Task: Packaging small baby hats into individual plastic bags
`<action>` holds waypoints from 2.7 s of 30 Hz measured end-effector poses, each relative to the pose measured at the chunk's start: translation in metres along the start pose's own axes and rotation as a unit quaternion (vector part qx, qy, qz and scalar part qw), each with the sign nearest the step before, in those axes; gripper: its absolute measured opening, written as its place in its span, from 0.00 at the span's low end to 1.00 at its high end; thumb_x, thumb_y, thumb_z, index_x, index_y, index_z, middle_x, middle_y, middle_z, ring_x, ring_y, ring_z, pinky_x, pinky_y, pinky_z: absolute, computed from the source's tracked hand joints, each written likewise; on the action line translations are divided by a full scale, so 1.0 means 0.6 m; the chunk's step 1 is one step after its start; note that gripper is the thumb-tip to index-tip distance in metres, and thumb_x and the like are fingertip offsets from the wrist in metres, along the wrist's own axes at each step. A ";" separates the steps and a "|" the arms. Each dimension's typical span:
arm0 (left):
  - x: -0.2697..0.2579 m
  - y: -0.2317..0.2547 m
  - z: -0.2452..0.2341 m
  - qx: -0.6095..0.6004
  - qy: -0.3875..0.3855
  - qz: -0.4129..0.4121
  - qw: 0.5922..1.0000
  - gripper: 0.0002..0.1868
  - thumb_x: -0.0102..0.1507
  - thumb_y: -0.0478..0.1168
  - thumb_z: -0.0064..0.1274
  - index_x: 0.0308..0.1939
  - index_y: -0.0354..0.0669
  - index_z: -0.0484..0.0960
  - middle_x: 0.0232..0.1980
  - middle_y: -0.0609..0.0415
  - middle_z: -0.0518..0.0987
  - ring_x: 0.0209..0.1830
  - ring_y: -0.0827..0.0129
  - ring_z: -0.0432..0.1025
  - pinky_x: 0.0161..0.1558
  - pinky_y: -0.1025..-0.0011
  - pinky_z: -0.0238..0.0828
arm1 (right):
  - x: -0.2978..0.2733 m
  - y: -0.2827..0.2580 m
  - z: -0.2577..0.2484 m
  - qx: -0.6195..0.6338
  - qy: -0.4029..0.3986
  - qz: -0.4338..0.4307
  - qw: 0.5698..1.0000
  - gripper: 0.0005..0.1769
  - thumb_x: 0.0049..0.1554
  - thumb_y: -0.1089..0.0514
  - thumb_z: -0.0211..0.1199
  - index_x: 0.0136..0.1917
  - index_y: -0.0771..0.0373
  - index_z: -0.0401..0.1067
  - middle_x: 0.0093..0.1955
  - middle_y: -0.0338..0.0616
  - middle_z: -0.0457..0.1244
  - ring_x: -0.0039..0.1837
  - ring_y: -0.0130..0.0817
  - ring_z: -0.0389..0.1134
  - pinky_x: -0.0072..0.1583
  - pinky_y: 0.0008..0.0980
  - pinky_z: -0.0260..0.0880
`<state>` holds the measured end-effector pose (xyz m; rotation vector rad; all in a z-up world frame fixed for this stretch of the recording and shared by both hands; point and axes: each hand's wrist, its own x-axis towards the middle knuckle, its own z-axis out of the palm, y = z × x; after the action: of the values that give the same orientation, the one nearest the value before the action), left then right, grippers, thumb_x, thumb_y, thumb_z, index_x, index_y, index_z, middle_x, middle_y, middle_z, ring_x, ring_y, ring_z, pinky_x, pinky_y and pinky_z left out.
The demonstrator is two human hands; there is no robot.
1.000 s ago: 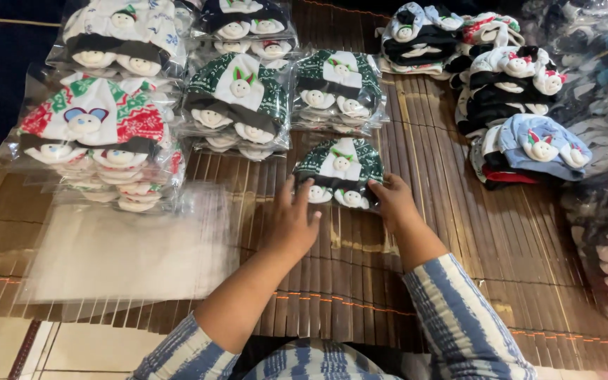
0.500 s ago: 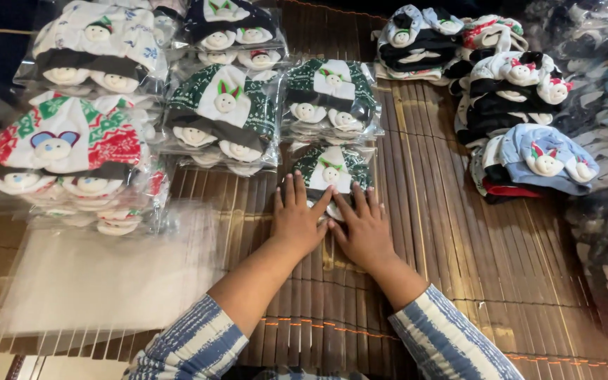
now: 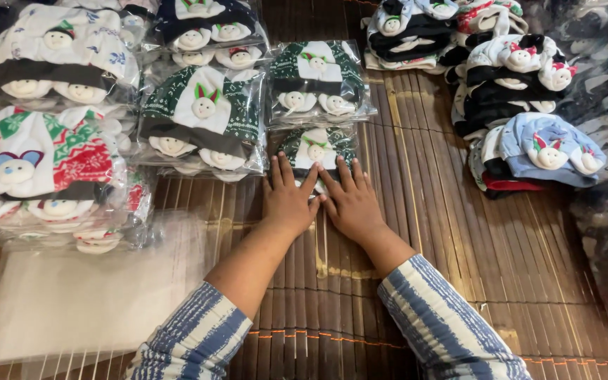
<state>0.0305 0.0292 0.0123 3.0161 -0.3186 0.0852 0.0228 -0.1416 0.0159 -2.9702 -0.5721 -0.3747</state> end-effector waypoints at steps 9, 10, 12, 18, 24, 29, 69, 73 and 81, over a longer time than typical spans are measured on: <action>0.044 0.020 -0.017 0.021 -0.040 -0.022 0.999 0.39 0.67 0.62 0.43 0.80 0.68 0.51 0.79 0.21 0.40 0.81 0.28 0.33 0.70 0.37 0.46 | 0.025 0.018 0.015 -0.002 0.084 -0.001 0.996 0.31 0.65 0.39 0.48 0.80 0.37 0.57 0.80 0.50 0.51 0.80 0.61 0.49 0.72 0.54 0.60; 0.046 0.017 -0.019 0.020 -0.040 -0.020 0.999 0.39 0.67 0.62 0.43 0.80 0.68 0.51 0.79 0.21 0.40 0.81 0.28 0.33 0.70 0.37 0.46 | 0.025 0.021 0.018 -0.003 0.083 0.000 0.997 0.31 0.65 0.39 0.48 0.80 0.37 0.57 0.80 0.50 0.51 0.80 0.61 0.49 0.72 0.54 0.60; 0.049 0.013 -0.020 0.015 -0.025 -0.013 1.000 0.38 0.67 0.61 0.44 0.80 0.67 0.51 0.79 0.21 0.41 0.81 0.28 0.34 0.70 0.37 0.47 | 0.021 0.027 0.024 0.029 0.099 0.024 0.994 0.32 0.64 0.36 0.49 0.79 0.39 0.59 0.81 0.48 0.50 0.82 0.60 0.45 0.73 0.58 0.55; 0.050 0.002 -0.022 -0.024 -0.001 0.002 1.000 0.38 0.67 0.60 0.44 0.80 0.64 0.53 0.79 0.21 0.40 0.81 0.29 0.33 0.71 0.36 0.46 | 0.017 0.023 0.025 0.013 0.132 0.034 0.991 0.31 0.64 0.37 0.50 0.78 0.42 0.60 0.80 0.44 0.53 0.82 0.51 0.47 0.74 0.61 0.52; 0.031 0.014 0.010 0.006 0.089 0.032 0.995 0.42 0.67 0.56 0.48 0.82 0.62 0.47 0.80 0.26 0.45 0.82 0.35 0.37 0.75 0.36 0.35 | 0.016 0.024 0.033 0.010 0.168 0.035 0.985 0.30 0.64 0.37 0.51 0.75 0.45 0.64 0.76 0.41 0.58 0.80 0.46 0.53 0.74 0.58 0.52; -0.004 0.015 0.019 -0.077 0.065 0.050 0.994 0.41 0.67 0.59 0.45 0.82 0.59 0.50 0.82 0.30 0.44 0.83 0.40 0.36 0.76 0.38 0.32 | 0.010 0.037 0.031 0.040 0.224 0.050 0.972 0.24 0.65 0.41 0.54 0.71 0.45 0.68 0.72 0.36 0.61 0.77 0.40 0.57 0.73 0.51 0.55; 0.011 -0.005 0.047 -0.025 0.120 0.087 0.989 0.44 0.65 0.63 0.43 0.81 0.53 0.51 0.82 0.31 0.39 0.82 0.40 0.33 0.75 0.42 0.28 | -0.079 0.660 -0.098 0.286 0.318 0.703 0.568 0.39 0.41 0.49 0.82 0.61 0.54 0.65 0.58 0.49 0.68 0.55 0.35 0.76 0.51 0.28 0.81; 0.010 -0.001 0.031 -0.023 0.091 0.082 0.992 0.43 0.66 0.62 0.41 0.81 0.52 0.49 0.82 0.30 0.39 0.82 0.40 0.32 0.75 0.43 0.28 | -0.073 0.645 -0.111 0.306 0.368 0.670 0.567 0.29 0.37 0.57 0.78 0.53 0.54 0.75 0.53 0.40 0.73 0.51 0.27 0.79 0.48 0.21 0.83; 0.007 -0.002 0.032 -0.028 0.121 0.095 0.988 0.44 0.65 0.62 0.43 0.81 0.51 0.50 0.81 0.29 0.41 0.82 0.38 0.35 0.75 0.42 0.30 | -0.059 0.679 -0.108 0.173 0.316 0.655 0.664 0.10 0.43 0.44 0.77 0.38 0.43 0.80 0.60 0.46 0.59 0.58 0.47 0.62 0.59 0.40 0.69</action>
<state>0.0355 0.0273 -0.0068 2.8703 -0.5698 0.4451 0.1299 -0.5398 0.0510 -1.8807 1.3189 -0.8482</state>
